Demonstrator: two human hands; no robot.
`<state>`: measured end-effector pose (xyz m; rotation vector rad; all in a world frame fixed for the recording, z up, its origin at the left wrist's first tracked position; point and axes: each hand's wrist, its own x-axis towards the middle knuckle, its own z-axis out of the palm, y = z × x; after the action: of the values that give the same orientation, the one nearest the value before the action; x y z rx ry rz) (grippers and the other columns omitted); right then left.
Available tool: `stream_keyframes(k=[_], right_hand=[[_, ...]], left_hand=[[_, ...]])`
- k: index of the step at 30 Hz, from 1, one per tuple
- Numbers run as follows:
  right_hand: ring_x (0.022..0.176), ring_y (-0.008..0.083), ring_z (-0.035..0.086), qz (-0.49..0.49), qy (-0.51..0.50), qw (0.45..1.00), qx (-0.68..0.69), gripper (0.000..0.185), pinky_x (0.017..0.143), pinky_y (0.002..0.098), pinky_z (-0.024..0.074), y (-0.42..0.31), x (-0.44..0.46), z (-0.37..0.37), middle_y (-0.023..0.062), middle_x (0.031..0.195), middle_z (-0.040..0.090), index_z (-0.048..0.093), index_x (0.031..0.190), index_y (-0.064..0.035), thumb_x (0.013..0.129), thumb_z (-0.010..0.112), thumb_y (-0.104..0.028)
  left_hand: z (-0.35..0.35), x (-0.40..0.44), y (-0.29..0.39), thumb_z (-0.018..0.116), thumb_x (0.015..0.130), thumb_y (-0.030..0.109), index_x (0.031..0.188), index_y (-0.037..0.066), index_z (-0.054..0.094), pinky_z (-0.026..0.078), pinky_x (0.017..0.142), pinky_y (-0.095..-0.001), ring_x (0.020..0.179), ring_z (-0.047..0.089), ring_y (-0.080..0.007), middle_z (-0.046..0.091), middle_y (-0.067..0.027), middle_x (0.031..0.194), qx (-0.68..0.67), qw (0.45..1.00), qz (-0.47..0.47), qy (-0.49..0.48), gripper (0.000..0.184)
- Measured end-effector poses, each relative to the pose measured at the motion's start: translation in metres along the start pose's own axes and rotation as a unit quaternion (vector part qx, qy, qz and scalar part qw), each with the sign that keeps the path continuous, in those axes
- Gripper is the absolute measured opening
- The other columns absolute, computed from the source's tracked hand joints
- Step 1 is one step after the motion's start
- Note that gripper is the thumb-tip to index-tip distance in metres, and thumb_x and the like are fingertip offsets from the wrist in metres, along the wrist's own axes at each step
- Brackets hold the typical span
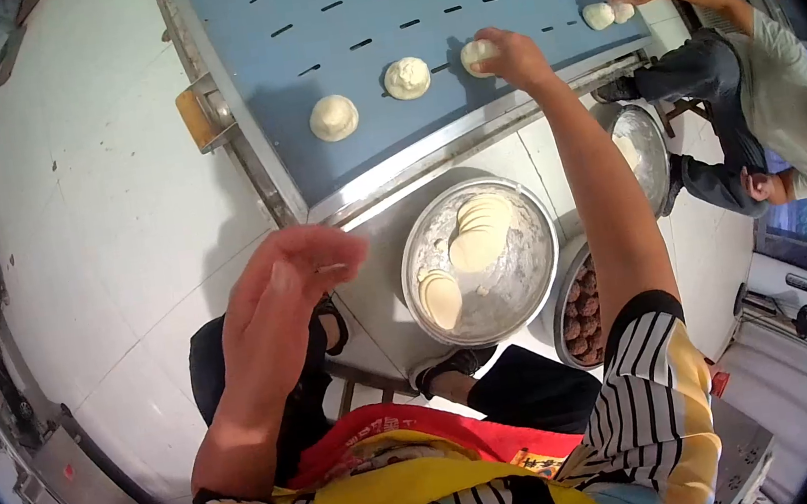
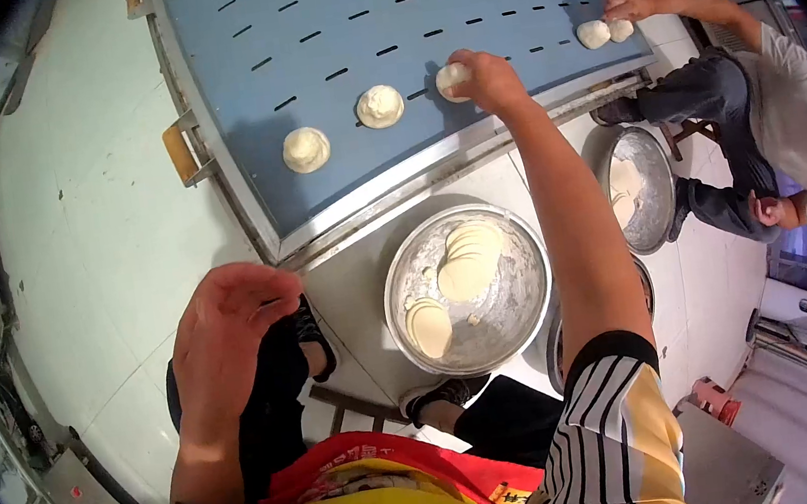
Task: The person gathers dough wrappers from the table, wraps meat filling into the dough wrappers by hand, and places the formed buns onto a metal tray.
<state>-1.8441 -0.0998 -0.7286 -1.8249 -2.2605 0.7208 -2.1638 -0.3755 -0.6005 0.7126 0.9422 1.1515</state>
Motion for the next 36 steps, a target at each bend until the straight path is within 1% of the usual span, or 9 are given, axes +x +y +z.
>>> stream_keyframes(k=[2,6,15,21,26,27,29,33,36], right_hand=[[0.091,0.0341,0.061,-0.027,0.022,0.999,-0.041,0.045,0.08,0.0408,0.0476,0.007,0.01,0.009,0.0162,0.097,0.062,0.061,0.108,-0.0146,0.067,0.076,-0.022],[0.094,0.0325,0.059,-0.059,0.026,0.996,-0.06,0.045,0.082,0.0393,0.0472,0.007,0.016,0.016,0.0133,0.102,0.061,0.061,0.109,-0.0156,0.067,0.076,-0.021],[0.1,0.0311,0.058,-0.144,-0.04,0.981,-0.126,0.047,0.086,0.0373,0.0471,0.01,0.026,0.013,0.009,0.115,0.057,0.058,0.113,-0.0109,0.069,0.073,-0.01],[0.099,0.0301,0.059,-0.159,-0.057,0.959,-0.227,0.044,0.087,0.0379,0.0484,0.01,0.028,0.02,0.0109,0.116,0.055,0.057,0.113,-0.0133,0.071,0.069,-0.011],[0.098,0.0298,0.061,-0.152,-0.059,0.941,-0.298,0.046,0.084,0.0396,0.0494,0.007,0.025,0.028,0.0102,0.119,0.054,0.056,0.116,-0.0154,0.073,0.07,-0.018],[0.097,0.03,0.061,-0.159,-0.054,0.931,-0.324,0.047,0.083,0.0399,0.0495,0.007,0.026,0.029,0.0102,0.119,0.054,0.056,0.117,-0.0157,0.073,0.071,-0.021],[0.097,0.0302,0.061,-0.115,-0.036,0.949,-0.291,0.051,0.082,0.04,0.0496,-0.016,0.015,0.014,0.01,0.118,0.055,0.056,0.118,-0.0167,0.071,0.072,-0.029],[0.096,0.0309,0.061,0.006,-0.007,0.969,-0.246,0.055,0.082,0.0401,0.0496,-0.034,0.019,0.016,0.0098,0.114,0.057,0.057,0.118,-0.0176,0.069,0.074,-0.039],[0.095,0.0299,0.061,0.001,-0.023,0.969,-0.244,0.049,0.081,0.0398,0.0496,-0.017,0.032,0.029,0.0103,0.107,0.061,0.059,0.114,-0.0164,0.071,0.073,-0.036]], left_hand=[[-0.001,0.003,-0.002,0.036,0.097,0.042,0.112,-0.001,0.051,0.047,0.089,-0.0377,0.099,0.06,-0.0254,0.06,-0.0172,0.105,0.008,1.0,0.0,0.015,0.048],[-0.001,0.007,-0.006,0.039,0.096,0.043,0.113,-0.001,0.05,0.047,0.088,-0.0364,0.098,0.06,-0.025,0.06,-0.0175,0.105,0.015,0.999,-0.028,0.003,0.049],[0.002,0.021,-0.008,0.043,0.095,0.041,0.113,-0.003,0.05,0.048,0.087,-0.0346,0.099,0.061,-0.0237,0.061,-0.0173,0.104,0.049,0.997,-0.042,-0.039,0.047],[-0.002,0.025,-0.01,0.044,0.095,0.04,0.112,-0.003,0.05,0.048,0.086,-0.0341,0.096,0.061,-0.0222,0.061,-0.016,0.102,0.04,0.997,-0.058,-0.035,0.047],[-0.003,0.025,-0.013,0.046,0.095,0.037,0.11,-0.001,0.053,0.048,0.085,-0.0332,0.094,0.061,-0.0208,0.062,-0.0147,0.1,0.042,0.996,-0.066,-0.035,0.042],[-0.001,0.025,-0.012,0.046,0.094,0.032,0.11,-0.001,0.054,0.047,0.085,-0.0325,0.094,0.06,-0.0195,0.062,-0.0132,0.1,0.033,0.996,-0.072,-0.029,0.038],[-0.002,0.023,-0.01,0.048,0.092,0.023,0.109,-0.001,0.055,0.045,0.086,-0.0311,0.095,0.059,-0.0167,0.063,-0.0101,0.1,0.02,0.995,-0.092,-0.02,0.03],[-0.004,0.017,-0.011,0.051,0.091,0.023,0.11,-0.001,0.055,0.045,0.086,-0.031,0.094,0.059,-0.0167,0.063,-0.01,0.1,0.015,0.996,-0.082,-0.038,0.03],[-0.004,0.017,-0.008,0.052,0.091,0.023,0.11,-0.001,0.055,0.045,0.086,-0.0308,0.094,0.059,-0.0166,0.063,-0.0103,0.101,0.013,0.995,-0.088,-0.045,0.031]])
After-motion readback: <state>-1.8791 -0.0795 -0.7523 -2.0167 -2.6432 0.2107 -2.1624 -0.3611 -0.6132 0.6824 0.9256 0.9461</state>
